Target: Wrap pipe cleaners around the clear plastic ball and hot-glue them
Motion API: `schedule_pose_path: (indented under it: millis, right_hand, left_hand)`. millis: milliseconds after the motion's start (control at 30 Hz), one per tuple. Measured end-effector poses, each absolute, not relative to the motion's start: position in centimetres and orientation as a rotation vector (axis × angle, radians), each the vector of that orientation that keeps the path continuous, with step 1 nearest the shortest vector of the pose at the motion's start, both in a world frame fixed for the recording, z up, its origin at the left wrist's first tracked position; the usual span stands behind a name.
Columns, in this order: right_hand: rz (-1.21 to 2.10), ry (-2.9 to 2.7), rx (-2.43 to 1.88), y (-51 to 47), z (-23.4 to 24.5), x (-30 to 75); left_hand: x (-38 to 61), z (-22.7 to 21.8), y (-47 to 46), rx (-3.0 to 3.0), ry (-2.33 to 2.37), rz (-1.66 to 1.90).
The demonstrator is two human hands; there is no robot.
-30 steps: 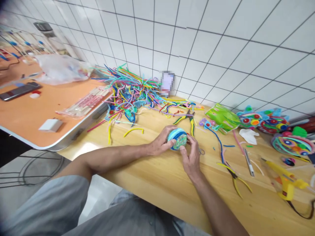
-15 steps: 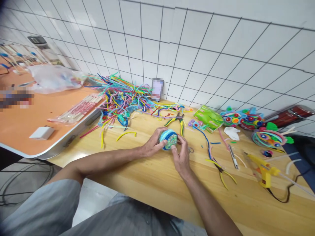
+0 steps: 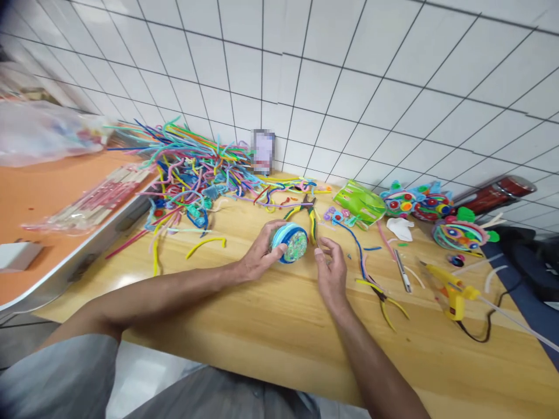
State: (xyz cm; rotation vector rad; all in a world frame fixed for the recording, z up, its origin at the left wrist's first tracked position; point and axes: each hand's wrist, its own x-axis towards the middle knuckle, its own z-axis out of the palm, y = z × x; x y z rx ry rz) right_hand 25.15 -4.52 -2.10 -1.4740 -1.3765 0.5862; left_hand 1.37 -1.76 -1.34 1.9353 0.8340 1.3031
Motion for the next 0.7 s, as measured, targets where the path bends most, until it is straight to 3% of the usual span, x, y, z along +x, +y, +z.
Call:
schedule_pose_path:
  millis: [200, 400, 700]
  right_hand:
    - [0.349, -1.662, -1.622, -0.8, -0.8, 27.9]
    - [0.168, -1.953, -1.59, 1.3, -2.6, 27.5]
    - [0.118, -1.98, -1.644, 0.8, -2.9, 27.8]
  left_hand:
    - [2.4, 0.2, 1.2, 2.002, 0.799, 1.343]
    - [4.4, -1.4, 5.0, 2.075, 0.753, 1.349]
    - [4.5, -2.2, 5.3, 2.175, 0.731, 1.318]
